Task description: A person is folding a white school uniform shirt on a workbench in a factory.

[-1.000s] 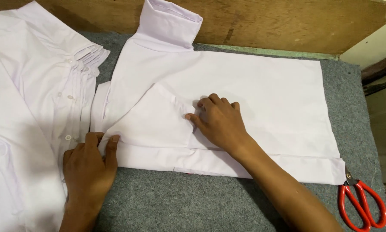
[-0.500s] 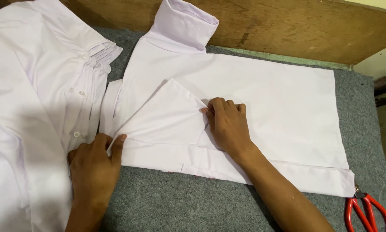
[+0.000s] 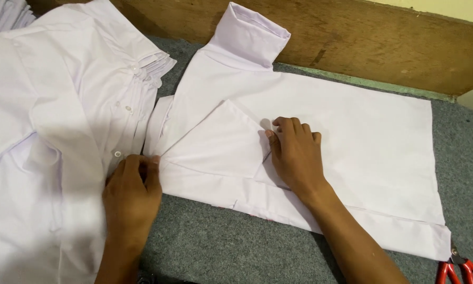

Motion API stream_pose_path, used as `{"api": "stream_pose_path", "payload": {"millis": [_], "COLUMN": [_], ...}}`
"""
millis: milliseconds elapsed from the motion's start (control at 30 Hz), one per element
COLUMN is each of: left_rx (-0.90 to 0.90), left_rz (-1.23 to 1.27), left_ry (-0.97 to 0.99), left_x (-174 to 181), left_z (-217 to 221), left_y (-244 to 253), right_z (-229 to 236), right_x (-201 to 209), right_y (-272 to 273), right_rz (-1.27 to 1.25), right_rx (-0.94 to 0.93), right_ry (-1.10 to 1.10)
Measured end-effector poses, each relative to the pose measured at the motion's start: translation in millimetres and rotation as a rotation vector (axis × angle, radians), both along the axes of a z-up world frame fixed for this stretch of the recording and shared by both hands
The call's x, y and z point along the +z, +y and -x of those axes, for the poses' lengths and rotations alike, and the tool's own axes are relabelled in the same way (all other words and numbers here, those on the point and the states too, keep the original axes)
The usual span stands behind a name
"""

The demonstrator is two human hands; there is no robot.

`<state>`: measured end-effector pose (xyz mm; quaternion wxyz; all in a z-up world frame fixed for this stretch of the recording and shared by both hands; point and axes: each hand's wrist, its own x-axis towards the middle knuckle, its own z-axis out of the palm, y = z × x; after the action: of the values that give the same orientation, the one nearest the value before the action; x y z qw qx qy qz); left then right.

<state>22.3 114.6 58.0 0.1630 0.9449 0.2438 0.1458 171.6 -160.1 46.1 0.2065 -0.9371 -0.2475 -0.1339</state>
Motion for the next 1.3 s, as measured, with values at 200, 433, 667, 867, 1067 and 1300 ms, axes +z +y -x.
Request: {"api": "stream_pose_path", "payload": {"millis": [200, 433, 667, 867, 1067, 1300], "left_rx": [-0.226, -0.723, -0.599, -0.564, -0.507, -0.719], "left_rz": [0.006, -0.116, -0.338, -0.203, -0.267, -0.224], "left_ry": [-0.313, -0.014, 0.083, 0.154, 0.111, -0.018], "left_x": [17, 3, -26, -18, -27, 1], "left_z": [-4, -6, -9, -7, -6, -25], "left_y": [-15, -68, -58, -53, -53, -73], "right_z": [67, 126, 119, 106, 95, 82], "right_x": [61, 24, -2, -8, 8, 35], "right_y": [22, -5, -84, -164, -231, -289], "right_rz": [-0.006, 0.175, 0.447, 0.427, 0.436, 0.286], "right_rx": [0.305, 0.37, 0.216, 0.026, -0.04, -0.078], "right_ry": [0.043, -0.034, 0.003, 0.138, 0.276, 0.301]}}
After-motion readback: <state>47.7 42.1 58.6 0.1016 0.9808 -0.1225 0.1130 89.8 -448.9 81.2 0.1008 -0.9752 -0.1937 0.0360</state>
